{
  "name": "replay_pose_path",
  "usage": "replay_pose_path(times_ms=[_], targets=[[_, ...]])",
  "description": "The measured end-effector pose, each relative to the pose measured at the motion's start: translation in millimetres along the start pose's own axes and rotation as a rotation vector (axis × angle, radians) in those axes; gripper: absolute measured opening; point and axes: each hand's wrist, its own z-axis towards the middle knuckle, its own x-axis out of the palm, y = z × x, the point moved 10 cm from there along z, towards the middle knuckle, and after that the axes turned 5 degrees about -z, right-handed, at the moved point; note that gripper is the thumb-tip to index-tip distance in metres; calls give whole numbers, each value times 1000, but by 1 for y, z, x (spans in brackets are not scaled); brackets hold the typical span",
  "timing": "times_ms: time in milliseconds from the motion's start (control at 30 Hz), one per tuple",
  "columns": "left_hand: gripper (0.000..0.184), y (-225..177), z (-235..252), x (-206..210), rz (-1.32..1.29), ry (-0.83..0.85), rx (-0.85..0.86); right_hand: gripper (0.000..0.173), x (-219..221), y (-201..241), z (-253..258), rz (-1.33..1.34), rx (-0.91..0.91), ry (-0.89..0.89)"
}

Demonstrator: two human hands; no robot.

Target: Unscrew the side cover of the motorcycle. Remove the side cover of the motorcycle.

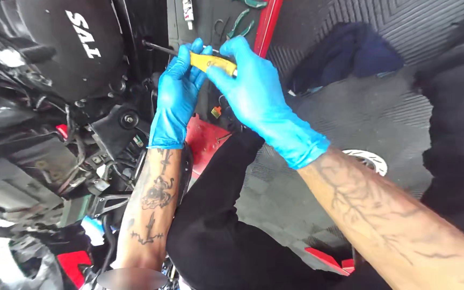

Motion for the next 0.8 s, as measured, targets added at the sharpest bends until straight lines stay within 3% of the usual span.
replay_pose_path(times_ms=[100,233,300,400,433,567,667,733,800], targets=[[39,2,0,3,-69,82,0,38,-3,21,-6,-315,-372,-220],[42,9,0,7,-181,106,-37,33,-3,18,-3,-447,-521,-370],[40,13,1,4,-161,83,-53,32,-2,8,2,-376,-473,-323],[39,21,3,1,-132,86,-75,38,7,-18,13,-179,-219,-27],[40,21,4,2,-134,94,-70,40,8,-18,14,-182,-200,-8],[41,16,0,4,-215,58,-60,43,0,12,3,-474,-431,-347],[32,12,-3,3,-142,6,-42,46,-7,28,-1,-515,-486,-508],[32,13,-1,-1,-77,-34,-37,42,-7,20,3,-411,-436,-393],[34,17,2,-3,-43,-40,-53,36,1,-2,12,-245,-267,-103]])
